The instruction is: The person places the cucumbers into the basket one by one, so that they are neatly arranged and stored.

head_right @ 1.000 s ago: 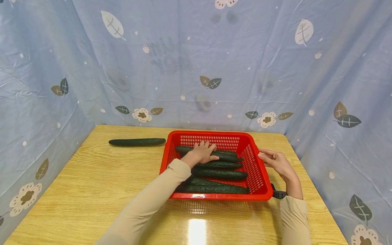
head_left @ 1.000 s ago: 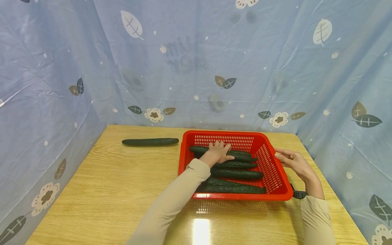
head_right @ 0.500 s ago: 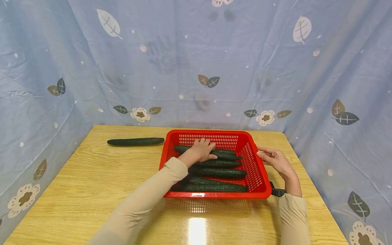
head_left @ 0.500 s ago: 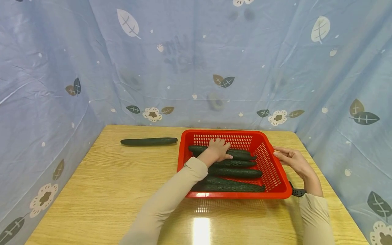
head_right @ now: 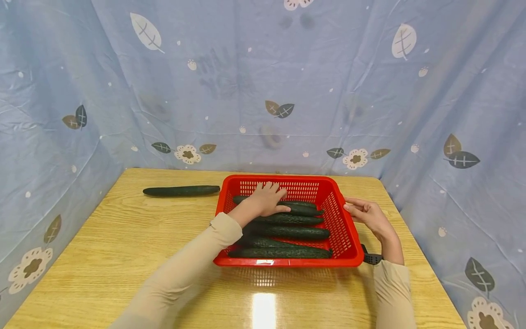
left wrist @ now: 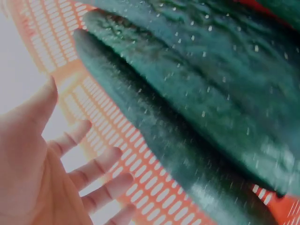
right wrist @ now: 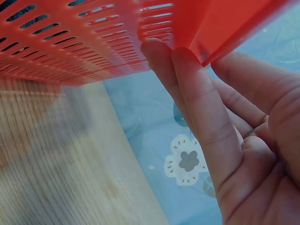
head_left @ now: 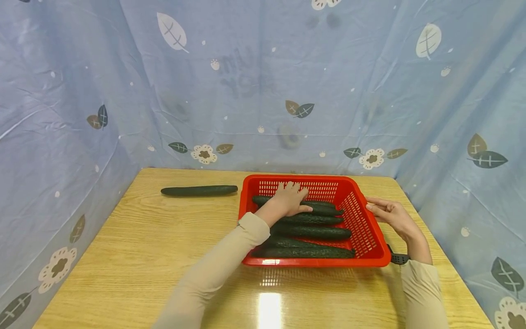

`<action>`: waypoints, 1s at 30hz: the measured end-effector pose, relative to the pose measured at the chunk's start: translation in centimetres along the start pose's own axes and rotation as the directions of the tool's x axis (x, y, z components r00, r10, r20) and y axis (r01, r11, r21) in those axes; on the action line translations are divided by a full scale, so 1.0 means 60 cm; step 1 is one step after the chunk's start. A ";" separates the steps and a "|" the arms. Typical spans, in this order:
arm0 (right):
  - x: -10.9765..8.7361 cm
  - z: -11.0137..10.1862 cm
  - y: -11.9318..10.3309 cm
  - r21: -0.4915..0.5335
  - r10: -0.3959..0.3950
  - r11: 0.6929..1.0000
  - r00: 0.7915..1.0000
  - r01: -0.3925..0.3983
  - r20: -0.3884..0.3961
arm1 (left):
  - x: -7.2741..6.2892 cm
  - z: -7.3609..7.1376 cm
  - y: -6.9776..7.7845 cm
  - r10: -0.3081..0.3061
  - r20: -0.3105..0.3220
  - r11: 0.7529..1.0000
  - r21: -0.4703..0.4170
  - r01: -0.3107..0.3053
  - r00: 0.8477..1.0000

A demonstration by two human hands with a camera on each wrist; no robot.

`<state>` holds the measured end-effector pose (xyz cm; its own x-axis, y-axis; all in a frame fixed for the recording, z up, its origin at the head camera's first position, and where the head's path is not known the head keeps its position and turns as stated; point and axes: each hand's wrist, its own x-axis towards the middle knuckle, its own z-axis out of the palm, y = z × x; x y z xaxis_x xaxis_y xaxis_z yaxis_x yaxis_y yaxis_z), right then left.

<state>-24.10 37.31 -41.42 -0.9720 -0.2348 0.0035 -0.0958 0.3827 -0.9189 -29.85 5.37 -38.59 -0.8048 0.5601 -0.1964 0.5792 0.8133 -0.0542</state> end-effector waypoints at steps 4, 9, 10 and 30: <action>-0.001 0.000 -0.001 0.005 -0.004 1.000 1.000 0.004 0.003 | -0.014 -0.011 -0.004 0.011 -0.030 1.000 0.009 -0.011 0.999; -0.002 0.000 -0.002 0.001 0.004 1.000 1.000 -0.004 -0.004 | -0.031 -0.022 -0.014 0.008 -0.054 1.000 0.005 -0.008 0.998; -0.002 -0.001 -0.002 -0.002 0.004 1.000 1.000 -0.004 -0.003 | -0.034 -0.024 -0.017 0.008 -0.059 1.000 0.004 -0.008 0.998; -0.002 0.001 -0.001 0.015 0.010 1.000 1.000 -0.010 0.001 | -0.098 -0.039 -0.082 0.006 -0.217 0.989 -0.145 -0.038 0.976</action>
<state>-23.98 37.26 -41.38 -0.9728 -0.2315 -0.0061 -0.0825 0.3713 -0.9248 -28.28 -1.56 -34.90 -0.8102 0.5858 0.0207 0.5848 0.8055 0.0959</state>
